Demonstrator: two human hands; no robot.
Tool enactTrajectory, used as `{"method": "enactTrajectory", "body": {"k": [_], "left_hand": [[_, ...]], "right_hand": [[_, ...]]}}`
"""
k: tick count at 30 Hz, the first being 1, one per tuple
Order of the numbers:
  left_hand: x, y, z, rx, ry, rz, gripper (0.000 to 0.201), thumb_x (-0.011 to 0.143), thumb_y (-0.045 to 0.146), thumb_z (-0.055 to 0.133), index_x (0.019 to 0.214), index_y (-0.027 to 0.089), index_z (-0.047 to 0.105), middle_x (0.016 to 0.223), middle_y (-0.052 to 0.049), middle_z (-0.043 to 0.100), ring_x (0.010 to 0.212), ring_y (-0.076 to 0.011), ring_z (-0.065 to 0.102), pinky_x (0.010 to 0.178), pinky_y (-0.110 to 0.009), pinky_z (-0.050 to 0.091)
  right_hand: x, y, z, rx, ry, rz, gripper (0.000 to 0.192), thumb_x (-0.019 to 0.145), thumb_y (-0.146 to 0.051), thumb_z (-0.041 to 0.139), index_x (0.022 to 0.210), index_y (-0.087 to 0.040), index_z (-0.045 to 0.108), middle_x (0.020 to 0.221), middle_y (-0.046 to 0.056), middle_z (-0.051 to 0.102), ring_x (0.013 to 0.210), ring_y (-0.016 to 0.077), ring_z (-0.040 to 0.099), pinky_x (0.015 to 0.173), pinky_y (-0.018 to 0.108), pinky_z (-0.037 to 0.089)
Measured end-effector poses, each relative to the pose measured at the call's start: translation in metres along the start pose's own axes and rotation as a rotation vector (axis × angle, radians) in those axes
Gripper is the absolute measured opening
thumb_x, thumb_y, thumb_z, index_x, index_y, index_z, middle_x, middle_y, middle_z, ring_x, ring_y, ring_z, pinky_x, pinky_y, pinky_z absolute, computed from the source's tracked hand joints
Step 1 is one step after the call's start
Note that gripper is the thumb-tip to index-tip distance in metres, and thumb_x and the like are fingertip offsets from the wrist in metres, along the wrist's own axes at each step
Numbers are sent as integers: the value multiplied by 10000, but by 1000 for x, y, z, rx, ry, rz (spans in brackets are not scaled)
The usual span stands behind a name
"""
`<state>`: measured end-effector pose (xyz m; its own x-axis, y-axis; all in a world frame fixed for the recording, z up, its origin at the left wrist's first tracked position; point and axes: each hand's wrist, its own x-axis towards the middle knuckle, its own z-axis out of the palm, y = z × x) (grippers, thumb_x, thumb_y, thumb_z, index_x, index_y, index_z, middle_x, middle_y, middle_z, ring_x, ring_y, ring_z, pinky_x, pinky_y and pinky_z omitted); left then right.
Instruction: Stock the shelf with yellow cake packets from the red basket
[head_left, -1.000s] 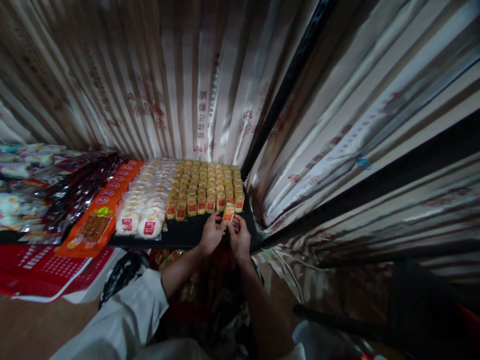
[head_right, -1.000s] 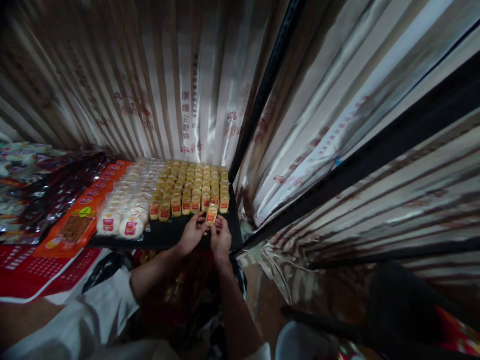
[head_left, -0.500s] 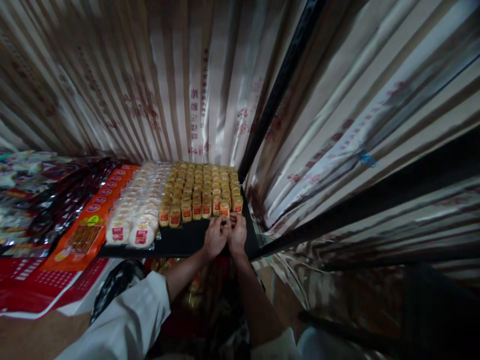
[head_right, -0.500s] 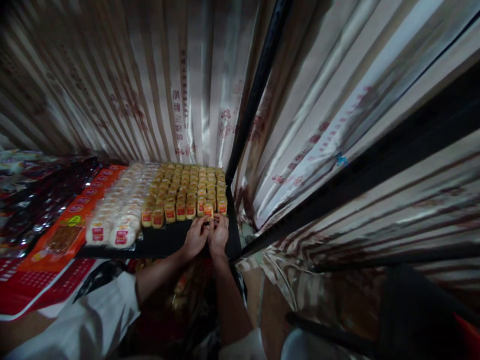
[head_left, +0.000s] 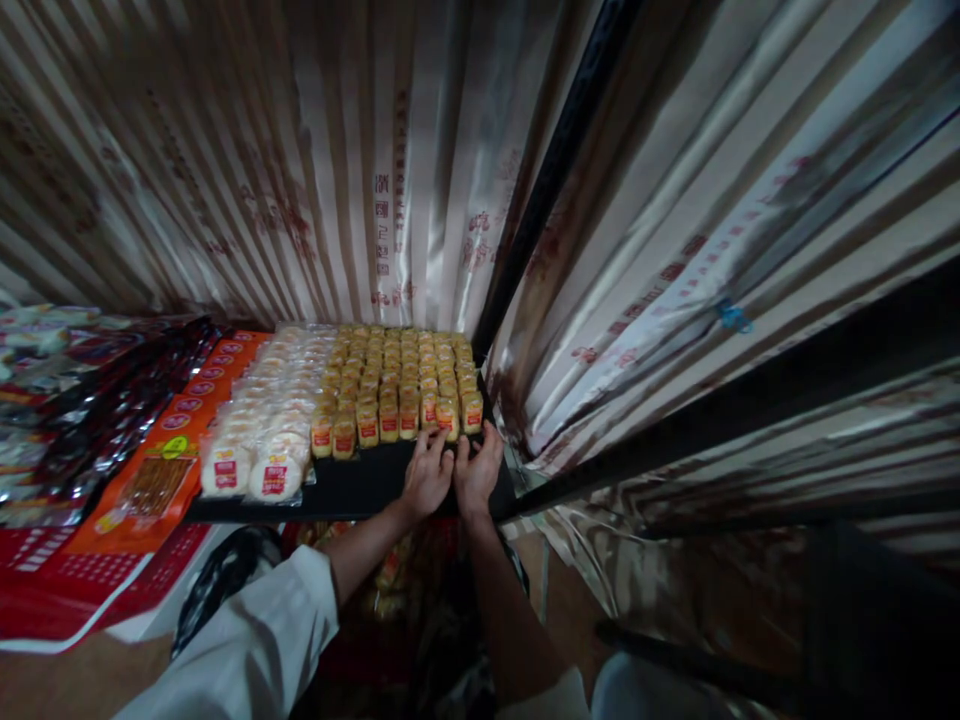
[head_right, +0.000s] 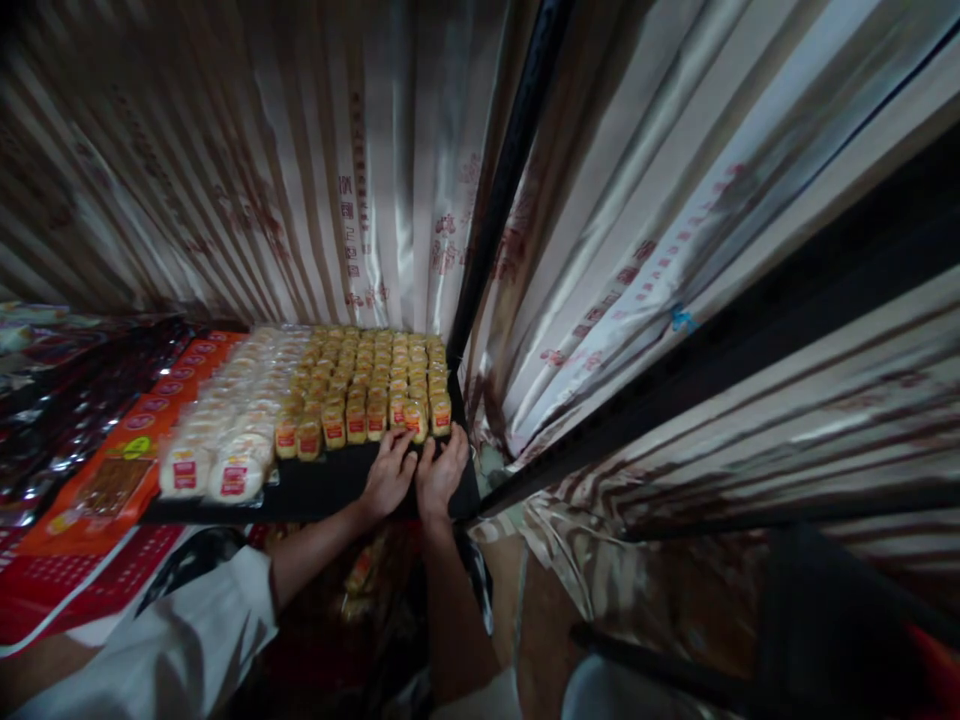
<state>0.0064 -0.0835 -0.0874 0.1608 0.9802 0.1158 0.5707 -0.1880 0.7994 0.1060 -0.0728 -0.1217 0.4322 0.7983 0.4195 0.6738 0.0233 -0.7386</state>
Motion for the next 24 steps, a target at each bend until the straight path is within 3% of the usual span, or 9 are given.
{"method": "enactTrajectory", "body": {"k": [9,24], "left_hand": [[5,-11,3,112,37,211,440,898,183,323,1324,144,428,1396,-120,416,1330,-221,338,1128,-449,274],[6,-20,9,203,38,275,453,907,173,297,1338,76,396,1423,-169,398,1365,-226,301,1128,-456,268]], "right_hand": [[-1,-1,2,-12,-27,-26,433,852,-244,368,1242,-137,523,1248,150,537,1189,235,458,993,442,389],[2,-4,0,-45,-50,-65,480,811,-144,346,1254,-127,533,1276,125,531,1209,216,431,1007,401,374]]}}
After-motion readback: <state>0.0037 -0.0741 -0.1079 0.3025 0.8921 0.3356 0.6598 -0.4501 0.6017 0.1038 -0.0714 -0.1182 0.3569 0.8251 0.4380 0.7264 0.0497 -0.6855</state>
